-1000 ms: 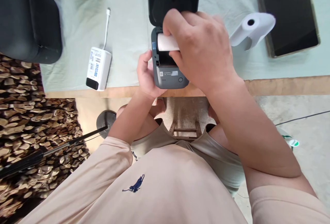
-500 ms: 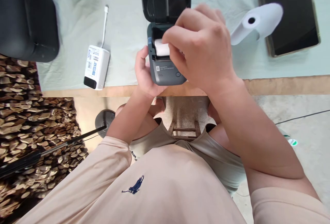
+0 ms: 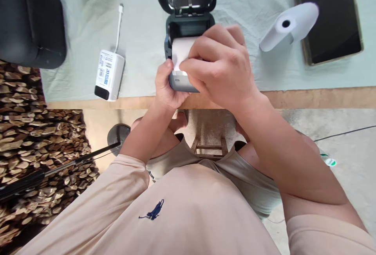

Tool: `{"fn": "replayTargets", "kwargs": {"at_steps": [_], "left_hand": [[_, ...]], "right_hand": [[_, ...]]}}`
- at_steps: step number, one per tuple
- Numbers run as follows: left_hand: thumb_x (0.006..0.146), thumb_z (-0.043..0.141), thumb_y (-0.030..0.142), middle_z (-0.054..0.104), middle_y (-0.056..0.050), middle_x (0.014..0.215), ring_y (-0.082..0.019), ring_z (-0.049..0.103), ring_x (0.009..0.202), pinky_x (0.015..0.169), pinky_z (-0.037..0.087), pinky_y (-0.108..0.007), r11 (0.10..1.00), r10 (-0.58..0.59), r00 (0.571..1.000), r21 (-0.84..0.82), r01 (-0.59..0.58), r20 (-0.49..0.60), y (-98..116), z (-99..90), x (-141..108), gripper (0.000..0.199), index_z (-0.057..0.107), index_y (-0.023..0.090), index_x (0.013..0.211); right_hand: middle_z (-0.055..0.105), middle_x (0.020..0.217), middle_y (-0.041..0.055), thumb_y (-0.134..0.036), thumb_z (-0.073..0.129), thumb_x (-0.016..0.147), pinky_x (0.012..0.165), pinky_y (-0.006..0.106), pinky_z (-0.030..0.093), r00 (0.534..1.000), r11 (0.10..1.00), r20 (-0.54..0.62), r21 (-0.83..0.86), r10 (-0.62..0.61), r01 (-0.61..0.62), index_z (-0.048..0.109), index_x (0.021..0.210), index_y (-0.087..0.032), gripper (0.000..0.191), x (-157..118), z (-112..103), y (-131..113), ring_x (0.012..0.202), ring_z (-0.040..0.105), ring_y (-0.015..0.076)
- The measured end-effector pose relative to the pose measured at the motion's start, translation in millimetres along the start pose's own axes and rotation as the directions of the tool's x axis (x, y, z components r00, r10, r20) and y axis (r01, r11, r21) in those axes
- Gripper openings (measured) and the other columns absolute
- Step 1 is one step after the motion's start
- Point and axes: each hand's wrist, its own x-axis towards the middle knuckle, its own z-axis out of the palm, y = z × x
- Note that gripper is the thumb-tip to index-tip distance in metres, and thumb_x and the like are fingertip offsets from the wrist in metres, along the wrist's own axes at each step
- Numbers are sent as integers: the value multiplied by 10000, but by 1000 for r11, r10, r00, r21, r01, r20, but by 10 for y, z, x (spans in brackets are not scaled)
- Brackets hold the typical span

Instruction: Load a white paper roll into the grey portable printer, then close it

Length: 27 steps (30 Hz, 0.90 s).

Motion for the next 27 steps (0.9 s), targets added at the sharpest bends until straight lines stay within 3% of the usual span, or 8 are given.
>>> {"fn": "replayTargets", "kwargs": {"at_steps": [5, 8, 11, 16, 18, 20, 23, 27], "left_hand": [[971, 761, 281, 818, -30, 958, -402, 529, 1691, 1272, 600, -493, 997, 51, 994, 54, -56, 101, -19, -10, 5, 175, 730, 358, 1125], [919, 830, 316, 779, -7, 963, -414, 664, 1571, 1112, 697, -466, 987, 138, 977, 54, -148, 162, -57, -20, 17, 260, 718, 314, 1153], [875, 871, 295, 752, 20, 940, -328, 825, 1324, 909, 728, -350, 988, 128, 971, 55, -142, 201, -80, -46, 28, 407, 688, 305, 1238], [737, 893, 162, 743, 35, 945, -230, 858, 982, 743, 658, -275, 989, 102, 960, 78, -126, 259, -68, -78, 30, 616, 656, 304, 1287], [702, 899, 143, 745, 43, 943, -215, 845, 956, 750, 659, -278, 985, 108, 957, 101, -140, 270, -68, -81, 27, 654, 658, 309, 1287], [684, 912, 137, 765, 46, 980, -206, 840, 973, 766, 671, -278, 983, 117, 949, 103, -153, 294, -74, -84, 26, 682, 670, 327, 1293], [661, 914, 116, 779, 45, 1023, -225, 847, 1064, 794, 687, -288, 986, 112, 946, 86, -144, 304, -85, -94, 25, 747, 678, 353, 1330], [670, 918, 146, 762, 35, 1046, -270, 828, 1208, 862, 691, -325, 990, 71, 965, 99, -99, 252, -86, -104, 22, 840, 647, 383, 1429]], "right_hand": [[760, 848, 0, -392, 663, 999, 996, 573, 503, 1000, 994, 17, 107, -10, 8, 754, 773, -340, 249, -11, -39, -8, 985, 710, 285], [731, 803, 17, -443, 621, 1014, 934, 566, 527, 987, 983, -157, 177, -30, 58, 769, 779, -335, 298, 24, -80, 47, 962, 732, 280], [694, 809, 27, -453, 585, 1082, 945, 516, 540, 965, 970, -243, 239, 102, -43, 788, 810, -293, 375, 75, -119, 128, 937, 712, 249], [786, 1215, 21, -373, 703, 1003, 823, 376, 544, 891, 891, -331, 429, 312, -153, 864, 1270, -350, 313, 97, -108, 381, 1135, 731, 254], [760, 1491, -13, -385, 754, 1016, 908, 344, 601, 902, 847, -269, 505, 337, -166, 781, 1463, -398, 447, 102, -82, 495, 1373, 703, 265], [728, 1585, -39, -435, 764, 1059, 1094, 365, 621, 938, 814, -181, 563, 294, -147, 730, 1522, -415, 465, 131, -60, 556, 1598, 581, 271], [751, 1527, -22, -529, 764, 1077, 1300, 455, 543, 968, 758, -153, 650, 199, -53, 737, 1496, -410, 437, 221, -49, 511, 1593, 605, 275], [739, 1484, 10, -467, 720, 1059, 1279, 445, 568, 974, 768, -74, 629, 216, -122, 736, 1458, -342, 419, 325, -102, 340, 1523, 645, 257]]}}
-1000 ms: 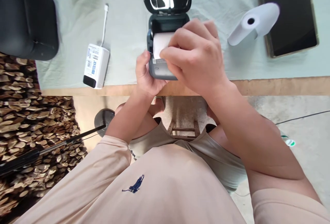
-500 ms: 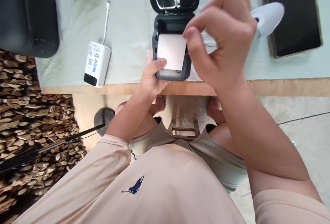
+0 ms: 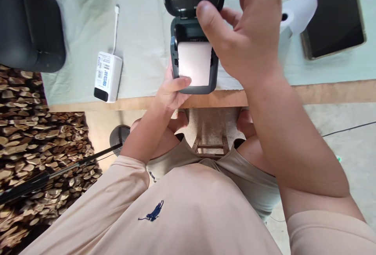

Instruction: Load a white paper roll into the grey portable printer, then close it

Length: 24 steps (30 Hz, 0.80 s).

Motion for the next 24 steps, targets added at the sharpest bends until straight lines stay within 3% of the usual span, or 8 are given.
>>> {"fn": "replayTargets", "kwargs": {"at_steps": [3, 5, 9, 11, 16, 20, 22, 24], "left_hand": [[667, 917, 142, 768, 28, 1089, -270, 820, 1184, 861, 690, -340, 1000, 8, 1000, 23, -8, 5, 5, -3, 0, 885, 620, 376, 1466], [672, 914, 135, 780, 29, 1109, -252, 827, 1103, 811, 683, -334, 1000, 21, 999, 21, -22, 45, 10, -3, 0, 880, 608, 369, 1464], [691, 922, 141, 788, 36, 1116, -248, 842, 1116, 786, 673, -315, 1000, 17, 998, -10, -16, 68, 22, 8, -4, 813, 618, 364, 1411], [683, 926, 141, 787, 32, 1119, -270, 839, 1206, 807, 675, -313, 1000, 4, 999, -21, -3, 53, 29, 16, -4, 799, 624, 357, 1390], [727, 902, 105, 801, 55, 1044, -264, 853, 1224, 872, 719, -322, 999, 5, 998, -32, -3, 64, 29, 31, 2, 804, 624, 379, 1430], [745, 868, 18, 847, 44, 1192, -282, 839, 1339, 1031, 754, -369, 994, -12, 999, -105, 15, 32, 36, 70, -28, 991, 571, 408, 1606], [787, 842, 10, 846, 49, 1326, -274, 812, 1408, 1090, 744, -367, 992, -43, 999, -115, 43, 3, 45, 81, -44, 1027, 533, 444, 1665], [858, 819, 44, 835, 40, 1407, -286, 776, 1475, 1120, 738, -376, 994, -43, 999, -99, 45, 23, 50, 76, -42, 978, 511, 446, 1694]], "right_hand": [[695, 1514, 20, -433, 710, 1015, 1214, 397, 601, 995, 994, 20, -47, 100, -99, 716, 1449, -300, 454, 7, 3, -113, 1578, 598, 261], [665, 1507, 6, -420, 685, 1010, 1192, 383, 598, 990, 988, 13, -59, 141, -140, 710, 1426, -310, 432, -5, -10, -159, 1488, 658, 235], [685, 1247, 23, -370, 653, 939, 1052, 398, 636, 984, 967, -31, -183, 178, -180, 721, 1200, -304, 278, -54, -23, -174, 1291, 708, 244], [700, 1215, 62, -290, 641, 879, 981, 411, 635, 984, 960, -6, -218, 179, -176, 695, 1110, -291, 237, -91, -24, -147, 1305, 696, 277], [722, 1371, 161, -159, 664, 806, 926, 442, 590, 994, 984, 101, -174, 51, -33, 681, 1063, -261, 277, -226, -53, -9, 1359, 684, 324], [666, 1491, 101, -336, 737, 965, 1049, 429, 619, 983, 988, 161, -143, 86, -63, 703, 1081, -263, 141, -325, -108, 97, 1473, 641, 299], [648, 1493, 49, -531, 744, 1048, 1035, 380, 637, 974, 987, 169, -82, 148, -136, 714, 1186, -302, 269, -346, -129, 126, 1504, 610, 259], [646, 1473, 13, -707, 781, 1023, 1029, 338, 651, 960, 973, 159, -12, 229, -230, 698, 1294, -348, 457, -348, -137, 146, 1519, 593, 226]]}}
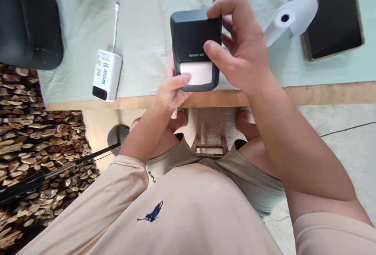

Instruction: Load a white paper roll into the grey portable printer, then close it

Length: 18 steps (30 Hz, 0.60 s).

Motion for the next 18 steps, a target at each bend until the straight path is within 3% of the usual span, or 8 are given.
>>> {"fn": "replayTargets", "kwargs": {"at_steps": [3, 5, 8, 14, 18], "left_hand": [[1034, 697, 164, 830, 9, 1429, -305, 694, 1581, 1152, 724, -392, 999, 7, 1000, 40, -7, -1, 3, -7, 35, 753, 494, 395, 1721], [1151, 508, 242, 813, -22, 1466, -298, 617, 1655, 1205, 690, -397, 999, -8, 998, 44, 11, -58, 1, 4, 58, 577, 500, 321, 1722], [1210, 301, 299, 776, -71, 1526, -304, 503, 1735, 1281, 632, -425, 1000, 10, 995, 30, -7, -104, -12, 26, 67, 529, 539, 218, 1675], [1173, 415, 315, 827, -77, 1393, -320, 399, 1795, 1345, 587, -431, 993, 81, 993, 94, -72, -88, -44, 19, 65, 371, 739, 193, 1307], [1190, 338, 321, 824, -65, 1342, -324, 443, 1773, 1320, 612, -473, 991, 78, 992, 113, -66, -103, -38, 26, 79, 435, 747, 182, 1247]], "right_hand": [[682, 1393, 2, -844, 888, 863, 1000, 318, 676, 990, 980, 22, 137, 140, -142, 641, 1383, -373, 744, 22, 6, 39, 1397, 668, 203], [712, 1244, -17, -849, 942, 788, 934, 326, 685, 973, 946, 98, 234, 209, -226, 574, 1442, -374, 888, 39, 18, 73, 1163, 738, 171], [675, 1014, -85, -788, 999, 750, 802, 320, 668, 946, 887, 201, 340, 255, -311, 481, 1492, -377, 994, 55, 46, 101, 867, 718, 120], [677, 960, -89, -706, 1081, 658, 757, 298, 662, 935, 842, 164, 408, 313, -353, 526, 1417, -346, 1007, 60, 108, 30, 831, 714, 124], [685, 932, -92, -660, 1086, 688, 731, 284, 658, 939, 837, 147, 427, 311, -344, 551, 1390, -348, 936, 37, 120, -4, 802, 706, 117]]}}
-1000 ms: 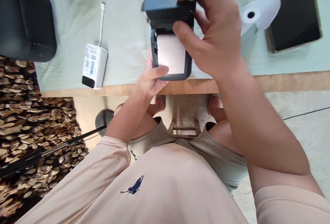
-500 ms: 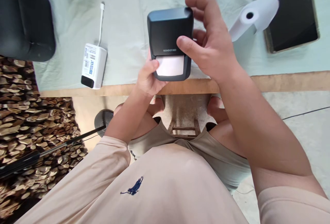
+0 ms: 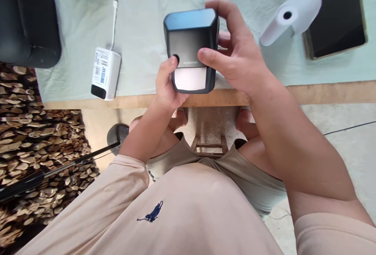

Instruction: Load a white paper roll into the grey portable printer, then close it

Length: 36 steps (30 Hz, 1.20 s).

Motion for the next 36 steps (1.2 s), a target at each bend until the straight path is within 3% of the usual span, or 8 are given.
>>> {"fn": "replayTargets", "kwargs": {"at_steps": [8, 13, 19, 23, 28, 30, 33, 36], "left_hand": [[1180, 412, 466, 836, -57, 1318, -337, 525, 1726, 1256, 656, -470, 997, -68, 994, -43, 64, -86, 41, 35, 36, 425, 728, 238, 1347], [1167, 350, 441, 808, -56, 1239, -342, 480, 1752, 1297, 618, -490, 995, -84, 987, -58, 77, -138, 44, 41, 82, 433, 696, 212, 1043], [1157, 373, 327, 698, -62, 939, -337, 508, 1729, 1267, 645, -439, 991, -101, 976, -111, 81, -190, 83, 89, 43, 408, 520, 220, 791], [1156, 386, 310, 650, -61, 899, -344, 526, 1710, 1262, 645, -435, 980, -167, 963, -144, 139, -211, 127, 142, 15, 397, 532, 206, 802], [1158, 370, 398, 774, -85, 1106, -360, 513, 1724, 1262, 648, -469, 989, -136, 971, -79, 123, -195, 98, 138, 44, 388, 611, 205, 923], [1162, 359, 458, 804, -80, 1183, -362, 560, 1691, 1235, 666, -479, 992, -124, 971, -48, 116, -205, 73, 117, 65, 413, 673, 207, 1070], [1147, 387, 515, 812, -80, 1247, -369, 578, 1677, 1236, 661, -489, 994, -111, 977, -35, 106, -184, 54, 84, 83, 438, 696, 209, 1197], [1151, 315, 598, 810, -88, 1287, -358, 554, 1700, 1259, 638, -474, 995, -101, 989, -36, 98, -109, 51, 62, 74, 563, 719, 211, 1215]], "right_hand": [[733, 1055, -59, -781, 1001, 735, 835, 343, 681, 1000, 997, -21, -71, 16, -18, 592, 1431, -411, 888, 1, -100, 85, 941, 745, 175], [735, 1325, 10, -860, 834, 871, 1135, 434, 638, 985, 966, -49, -209, -165, 152, 755, 1384, -451, 661, 18, -150, 91, 1280, 711, 277], [762, 1357, -36, -762, 801, 981, 1214, 476, 598, 965, 923, 47, -283, -259, 262, 771, 1450, -507, 534, -32, -203, 57, 1319, 709, 279], [736, 1385, -14, -786, 786, 987, 1215, 469, 622, 957, 910, 116, -297, -268, 290, 682, 1587, -453, 694, -56, -261, 135, 1333, 701, 259], [627, 1655, 43, -729, 1018, 755, 1364, 428, 548, 968, 923, 99, -292, -233, 252, 559, 1696, -384, 1103, -30, -335, 233, 1567, 619, 280], [640, 1662, 48, -706, 1073, 680, 1343, 423, 571, 972, 917, 85, -323, -217, 233, 609, 1646, -384, 1119, -34, -323, 155, 1587, 617, 297], [654, 1641, -21, -816, 967, 773, 1218, 341, 628, 959, 866, 36, -420, -281, 269, 697, 1529, -451, 882, -61, -221, -87, 1572, 635, 274], [741, 1224, -42, -853, 794, 923, 930, 219, 654, 896, 786, -123, -541, -427, 300, 791, 1269, -389, 579, -41, -91, -301, 1279, 780, 204]]}}
